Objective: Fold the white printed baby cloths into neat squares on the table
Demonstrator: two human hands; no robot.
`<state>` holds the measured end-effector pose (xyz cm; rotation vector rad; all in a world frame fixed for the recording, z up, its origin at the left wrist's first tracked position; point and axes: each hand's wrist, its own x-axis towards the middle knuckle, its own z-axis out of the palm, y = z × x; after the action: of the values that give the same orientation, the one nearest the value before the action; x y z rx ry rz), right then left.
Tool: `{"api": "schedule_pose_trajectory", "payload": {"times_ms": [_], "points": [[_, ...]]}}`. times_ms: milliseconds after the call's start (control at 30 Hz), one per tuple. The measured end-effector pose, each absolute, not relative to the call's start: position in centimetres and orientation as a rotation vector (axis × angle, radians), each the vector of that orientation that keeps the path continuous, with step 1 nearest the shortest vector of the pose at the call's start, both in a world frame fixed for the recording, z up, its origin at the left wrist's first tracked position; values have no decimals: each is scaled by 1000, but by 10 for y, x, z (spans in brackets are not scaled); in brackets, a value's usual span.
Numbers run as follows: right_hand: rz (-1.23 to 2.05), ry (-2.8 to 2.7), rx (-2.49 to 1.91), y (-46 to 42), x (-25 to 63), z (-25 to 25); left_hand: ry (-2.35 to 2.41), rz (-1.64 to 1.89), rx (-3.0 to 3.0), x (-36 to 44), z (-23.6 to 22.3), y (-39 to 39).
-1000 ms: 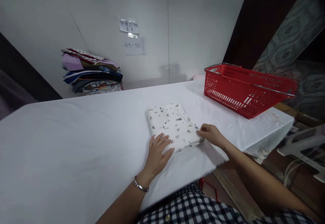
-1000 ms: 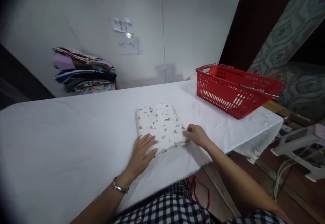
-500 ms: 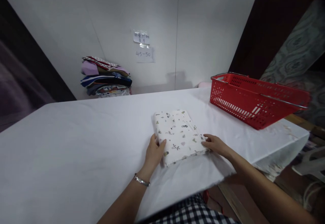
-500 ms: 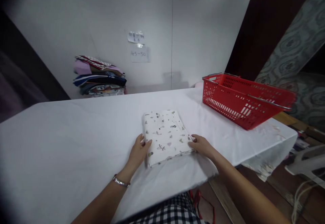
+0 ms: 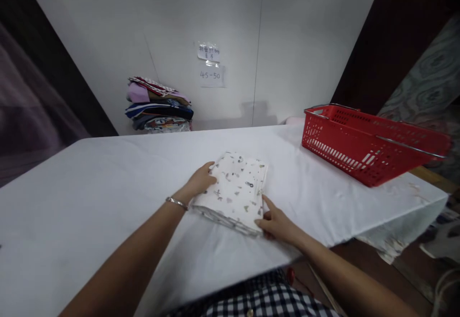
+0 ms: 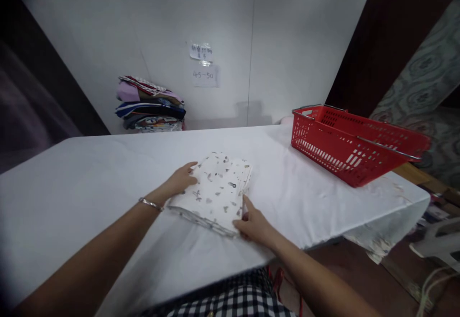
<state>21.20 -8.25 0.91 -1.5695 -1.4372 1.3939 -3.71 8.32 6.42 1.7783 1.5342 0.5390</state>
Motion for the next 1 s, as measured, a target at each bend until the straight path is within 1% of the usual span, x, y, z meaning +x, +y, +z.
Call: {"api": "schedule_pose_trajectory", "payload": {"times_ms": [100,167,267,367,467,533,667,833,1000], "points": [[1380,-1581,-1466,-88,189,3,1583,317,1917,-64,62,94],[1329,-1620,-1459,-81,193,4,1594,256,1947,-74,53,92],[1175,-1527,-1535,-49,221,13,1677,309,1992,-75,41,79],[997,-1344,-1613,-4,255,25,1789,474,2164,-65,39,59],[924,-1215,-1674,36,278,32,1593,717,2373,-46,41,30],[927,-1203,-1695,55,283,32,1379,763,2456,-31,39,7],[973,-1240,-1741,79,278,27,1077,623,2635,-9,27,-32],[976,-1329,-1807,98,273,22,1074,545,2723,-5,15,-47],[849,-1399,-1801,107,272,10,1061,484,2771,-6,13,-46]]}}
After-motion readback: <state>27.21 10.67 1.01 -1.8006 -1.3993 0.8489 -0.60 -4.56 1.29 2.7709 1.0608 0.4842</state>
